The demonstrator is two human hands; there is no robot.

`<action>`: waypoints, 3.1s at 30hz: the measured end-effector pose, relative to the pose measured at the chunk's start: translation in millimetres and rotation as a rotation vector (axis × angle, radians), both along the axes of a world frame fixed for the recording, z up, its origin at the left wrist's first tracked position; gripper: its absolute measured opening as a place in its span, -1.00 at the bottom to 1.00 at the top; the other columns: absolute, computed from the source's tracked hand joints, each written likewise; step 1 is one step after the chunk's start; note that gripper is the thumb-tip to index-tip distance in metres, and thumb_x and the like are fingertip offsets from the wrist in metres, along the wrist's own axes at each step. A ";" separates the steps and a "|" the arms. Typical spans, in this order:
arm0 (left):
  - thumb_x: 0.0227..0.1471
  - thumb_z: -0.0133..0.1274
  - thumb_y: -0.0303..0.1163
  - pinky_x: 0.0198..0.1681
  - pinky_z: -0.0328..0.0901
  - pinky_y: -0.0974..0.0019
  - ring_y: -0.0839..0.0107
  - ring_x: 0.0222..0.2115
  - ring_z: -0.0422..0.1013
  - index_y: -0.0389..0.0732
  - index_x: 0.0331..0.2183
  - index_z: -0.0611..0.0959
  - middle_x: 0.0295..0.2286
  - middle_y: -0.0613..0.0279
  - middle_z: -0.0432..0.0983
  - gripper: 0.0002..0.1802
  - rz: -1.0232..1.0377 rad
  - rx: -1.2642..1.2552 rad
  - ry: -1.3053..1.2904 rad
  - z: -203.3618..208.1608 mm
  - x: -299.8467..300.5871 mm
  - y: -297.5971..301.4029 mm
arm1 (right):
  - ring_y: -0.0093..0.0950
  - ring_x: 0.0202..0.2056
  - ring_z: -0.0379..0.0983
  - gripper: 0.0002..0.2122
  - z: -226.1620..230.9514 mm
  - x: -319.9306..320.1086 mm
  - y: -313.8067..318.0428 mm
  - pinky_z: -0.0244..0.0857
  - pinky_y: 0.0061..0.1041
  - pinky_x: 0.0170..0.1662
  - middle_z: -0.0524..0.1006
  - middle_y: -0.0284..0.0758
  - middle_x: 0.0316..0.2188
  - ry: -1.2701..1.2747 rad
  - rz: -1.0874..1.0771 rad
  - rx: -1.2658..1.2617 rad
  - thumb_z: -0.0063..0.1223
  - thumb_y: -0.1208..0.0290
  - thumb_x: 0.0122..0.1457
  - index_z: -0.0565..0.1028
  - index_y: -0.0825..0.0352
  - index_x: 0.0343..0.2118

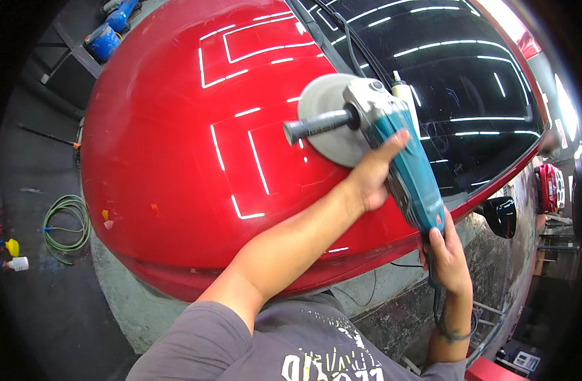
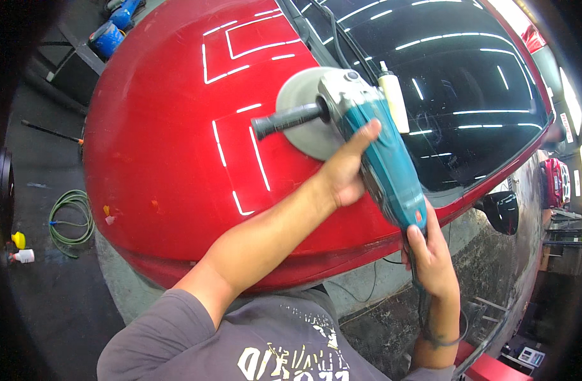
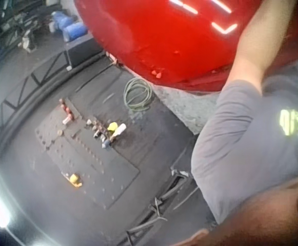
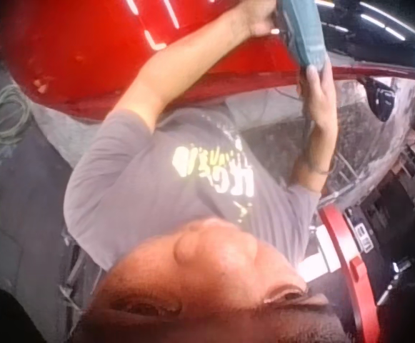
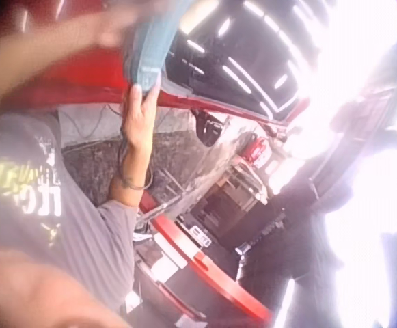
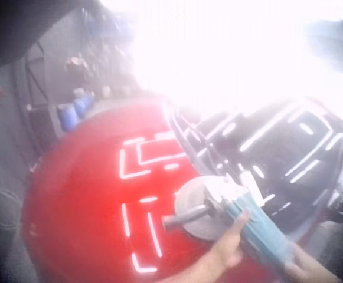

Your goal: The person uses a rotary polisher to buff the hood of a red car. They move the polisher in overlapping patterns across the surface and briefly apply a liquid from a bottle onto the hood before continuing to polish.

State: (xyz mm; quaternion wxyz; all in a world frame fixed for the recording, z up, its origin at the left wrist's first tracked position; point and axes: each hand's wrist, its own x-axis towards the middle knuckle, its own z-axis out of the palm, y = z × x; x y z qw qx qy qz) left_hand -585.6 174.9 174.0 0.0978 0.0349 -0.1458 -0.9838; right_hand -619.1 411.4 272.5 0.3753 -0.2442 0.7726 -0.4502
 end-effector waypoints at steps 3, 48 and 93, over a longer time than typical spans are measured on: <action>0.14 0.40 0.19 0.13 0.52 0.00 0.29 -0.04 0.59 -0.14 0.10 0.56 -0.08 0.17 0.63 -0.26 -0.085 0.025 -0.029 -8.9 25.1 60.6 | -0.64 -0.53 0.34 -0.26 -3.6 31.9 61.3 0.30 -0.60 -0.48 0.46 -0.40 -0.42 0.034 -0.061 0.044 0.01 0.13 0.49 -0.01 0.30 0.57; -0.01 0.46 0.29 0.09 0.50 -0.15 0.14 -0.09 0.59 -0.09 0.15 0.53 -0.08 0.10 0.62 -0.09 0.236 -0.059 -0.014 -44.2 226.0 -32.7 | -0.09 0.24 0.49 -0.19 -65.2 232.0 -6.4 0.38 -0.20 0.24 0.45 0.07 0.33 0.502 0.188 -0.081 0.16 0.42 0.40 -0.04 0.18 0.61; 0.16 0.43 -0.08 -0.13 0.59 -0.03 0.18 -0.22 0.66 -0.24 0.10 0.60 -0.16 0.07 0.67 -0.36 0.114 0.001 0.050 -25.1 81.7 -92.0 | -0.47 -0.18 0.50 -0.33 -51.1 169.5 -113.1 0.46 -0.39 0.00 0.41 -0.12 0.37 0.693 0.012 0.013 -0.07 0.50 0.52 -0.01 0.16 0.61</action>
